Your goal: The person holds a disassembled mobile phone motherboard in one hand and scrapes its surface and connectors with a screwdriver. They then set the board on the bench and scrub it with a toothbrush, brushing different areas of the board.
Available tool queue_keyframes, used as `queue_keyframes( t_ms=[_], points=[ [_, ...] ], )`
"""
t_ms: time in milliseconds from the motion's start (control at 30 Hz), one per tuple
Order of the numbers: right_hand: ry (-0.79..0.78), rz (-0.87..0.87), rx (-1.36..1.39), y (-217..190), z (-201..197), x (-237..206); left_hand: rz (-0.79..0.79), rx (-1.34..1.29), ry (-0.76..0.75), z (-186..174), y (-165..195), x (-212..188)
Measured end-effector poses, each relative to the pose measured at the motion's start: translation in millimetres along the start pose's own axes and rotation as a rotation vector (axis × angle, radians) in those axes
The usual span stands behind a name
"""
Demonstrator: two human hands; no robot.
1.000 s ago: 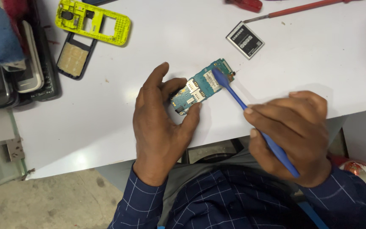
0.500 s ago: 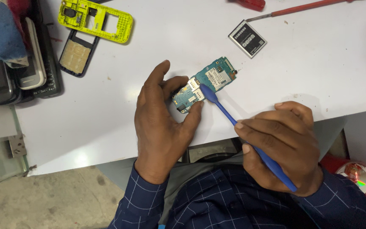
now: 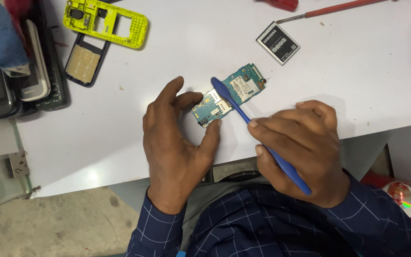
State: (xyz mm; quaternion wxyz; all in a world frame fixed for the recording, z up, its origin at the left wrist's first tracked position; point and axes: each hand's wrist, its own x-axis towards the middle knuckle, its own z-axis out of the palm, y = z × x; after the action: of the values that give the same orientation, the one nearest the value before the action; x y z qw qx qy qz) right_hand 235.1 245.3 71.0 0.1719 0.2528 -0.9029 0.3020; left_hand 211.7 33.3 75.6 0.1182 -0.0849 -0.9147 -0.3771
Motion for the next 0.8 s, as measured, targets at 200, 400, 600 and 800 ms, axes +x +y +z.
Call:
queue_keyframes(
  t_ms=[200,400,600,800],
  points=[
    [0.000,0.010,0.013,-2.2,-7.0,-11.6,-0.009,-0.013,0.013,0.8,-2.4,-0.6],
    [-0.001,0.025,0.009,-6.1,-7.1,-11.8,-0.013,-0.006,0.007,1.1,-4.9,-1.7],
    [0.000,0.001,0.012,-5.1,1.6,3.0,-0.006,-0.007,0.017,-0.9,-1.3,-1.0],
    [0.006,-0.020,0.041,-7.3,-5.1,-14.6,-0.010,-0.007,0.015,-0.2,-4.9,-1.8]
  ],
)
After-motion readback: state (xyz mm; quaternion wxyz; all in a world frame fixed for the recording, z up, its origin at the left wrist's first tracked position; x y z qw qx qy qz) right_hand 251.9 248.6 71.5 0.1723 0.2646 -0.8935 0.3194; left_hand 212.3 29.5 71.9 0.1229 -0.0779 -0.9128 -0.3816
